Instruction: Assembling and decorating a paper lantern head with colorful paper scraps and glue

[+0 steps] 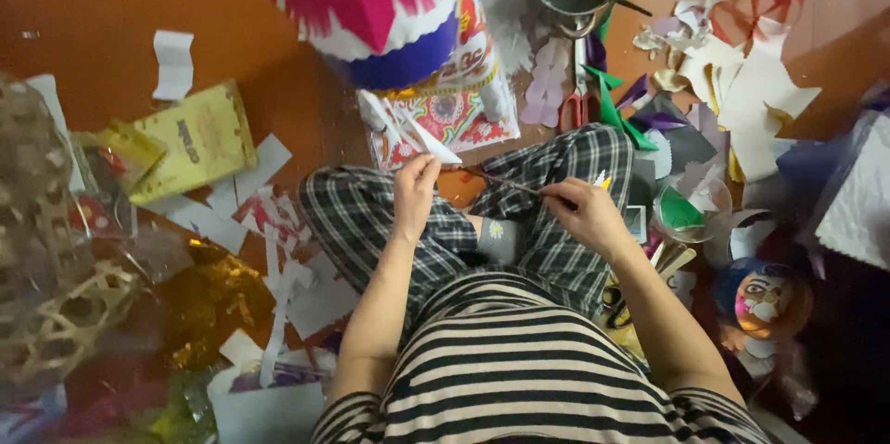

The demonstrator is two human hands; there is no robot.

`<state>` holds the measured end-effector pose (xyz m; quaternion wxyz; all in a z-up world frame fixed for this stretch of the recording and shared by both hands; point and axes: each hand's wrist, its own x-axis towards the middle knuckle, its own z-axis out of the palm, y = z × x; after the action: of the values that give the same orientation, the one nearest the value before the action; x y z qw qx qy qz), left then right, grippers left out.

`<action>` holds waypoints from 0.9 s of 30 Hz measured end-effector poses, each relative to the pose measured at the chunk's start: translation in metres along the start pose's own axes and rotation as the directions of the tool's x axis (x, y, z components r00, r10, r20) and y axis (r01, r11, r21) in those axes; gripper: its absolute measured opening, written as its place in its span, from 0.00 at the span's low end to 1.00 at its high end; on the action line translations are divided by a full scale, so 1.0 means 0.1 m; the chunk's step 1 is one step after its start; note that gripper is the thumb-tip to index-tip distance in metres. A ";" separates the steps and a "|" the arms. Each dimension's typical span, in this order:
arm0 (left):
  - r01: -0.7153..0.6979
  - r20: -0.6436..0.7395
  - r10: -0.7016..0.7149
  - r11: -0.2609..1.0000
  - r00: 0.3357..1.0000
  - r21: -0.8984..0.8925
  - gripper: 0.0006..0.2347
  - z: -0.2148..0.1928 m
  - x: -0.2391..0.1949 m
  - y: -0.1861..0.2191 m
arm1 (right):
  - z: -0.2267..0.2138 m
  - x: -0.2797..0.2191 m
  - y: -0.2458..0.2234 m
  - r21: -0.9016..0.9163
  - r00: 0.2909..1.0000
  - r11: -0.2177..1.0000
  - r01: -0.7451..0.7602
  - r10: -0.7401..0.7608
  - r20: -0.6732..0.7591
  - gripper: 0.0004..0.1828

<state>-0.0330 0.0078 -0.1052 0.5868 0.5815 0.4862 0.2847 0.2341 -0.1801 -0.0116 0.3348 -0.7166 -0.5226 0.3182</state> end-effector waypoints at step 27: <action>0.139 -0.028 -0.139 0.990 0.990 -0.007 0.08 -0.04 0.01 -0.06 | -0.15 0.85 1.12 -0.359 0.977 0.927 -0.110 0.034 -0.212 0.08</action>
<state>-0.0377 0.0097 -0.1105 0.5996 0.5409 0.5331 0.2526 0.3272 -0.1264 -0.1032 0.2336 -0.8140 -0.5095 0.1524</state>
